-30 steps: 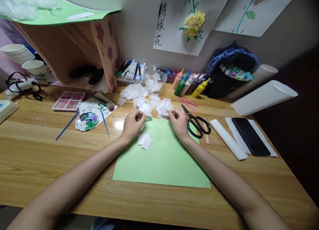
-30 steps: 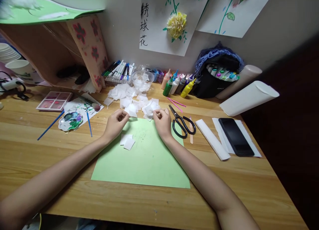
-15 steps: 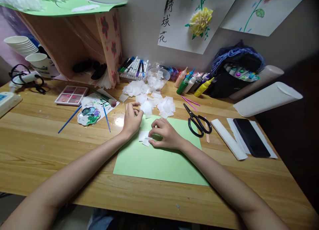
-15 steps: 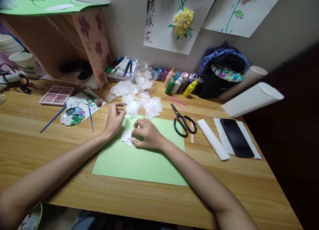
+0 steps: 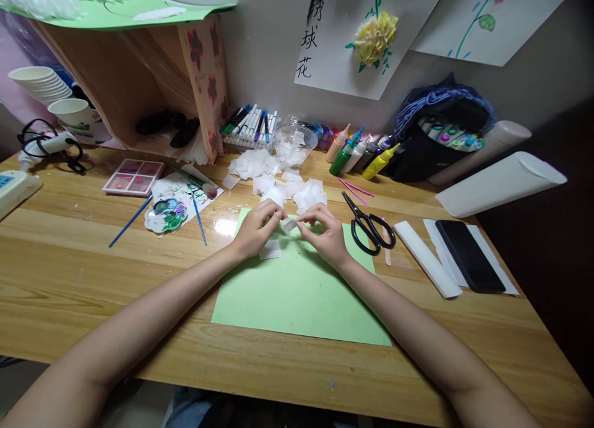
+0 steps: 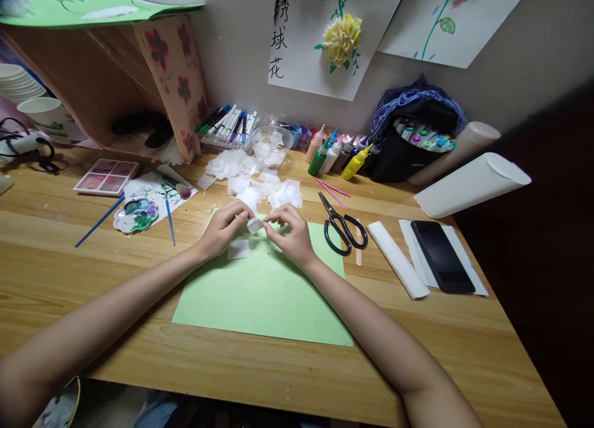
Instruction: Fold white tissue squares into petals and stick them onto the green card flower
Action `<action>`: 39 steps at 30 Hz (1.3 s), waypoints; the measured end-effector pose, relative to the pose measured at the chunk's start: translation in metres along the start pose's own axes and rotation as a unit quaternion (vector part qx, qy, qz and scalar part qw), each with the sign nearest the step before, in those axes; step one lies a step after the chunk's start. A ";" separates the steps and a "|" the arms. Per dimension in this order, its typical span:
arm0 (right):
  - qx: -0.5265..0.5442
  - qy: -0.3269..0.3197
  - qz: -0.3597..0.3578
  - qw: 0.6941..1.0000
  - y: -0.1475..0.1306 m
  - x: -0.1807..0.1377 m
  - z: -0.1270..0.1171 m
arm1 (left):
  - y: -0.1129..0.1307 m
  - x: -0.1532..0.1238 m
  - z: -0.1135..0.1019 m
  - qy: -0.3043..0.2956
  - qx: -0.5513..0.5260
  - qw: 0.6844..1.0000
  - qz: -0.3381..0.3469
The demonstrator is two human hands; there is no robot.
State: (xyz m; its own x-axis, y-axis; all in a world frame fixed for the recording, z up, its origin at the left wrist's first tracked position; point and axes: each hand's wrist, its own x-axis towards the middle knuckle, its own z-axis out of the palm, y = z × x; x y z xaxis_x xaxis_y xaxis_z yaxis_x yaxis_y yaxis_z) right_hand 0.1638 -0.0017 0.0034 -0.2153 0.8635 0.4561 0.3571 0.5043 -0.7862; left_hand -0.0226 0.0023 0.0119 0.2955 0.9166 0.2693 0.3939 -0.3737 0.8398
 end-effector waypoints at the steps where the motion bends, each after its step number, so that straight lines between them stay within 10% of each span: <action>1: 0.003 0.012 0.010 1.000 0.001 0.000 0.000 | 0.001 0.000 0.000 -0.014 0.004 1.000 0.003; 17: -0.110 0.066 -0.064 0.990 -0.003 -0.005 0.000 | -0.003 -0.001 0.005 -0.010 0.046 0.998 -0.042; 24: 0.064 0.114 0.075 0.989 0.004 -0.002 0.001 | -0.003 -0.002 0.004 -0.031 0.092 0.993 -0.063; 39: 0.124 -0.039 0.102 0.986 -0.001 -0.006 0.005 | 0.004 -0.003 0.005 -0.041 0.059 0.996 0.049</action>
State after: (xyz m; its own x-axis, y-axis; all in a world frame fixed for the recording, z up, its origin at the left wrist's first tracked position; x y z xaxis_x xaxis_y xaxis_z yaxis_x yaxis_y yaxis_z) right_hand 0.1601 -0.0075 -0.0003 -0.2346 0.9386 0.2530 0.1697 0.2958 -0.9401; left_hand -0.0177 -0.0022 0.0121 0.4052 0.8620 0.3046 0.4582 -0.4798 0.7483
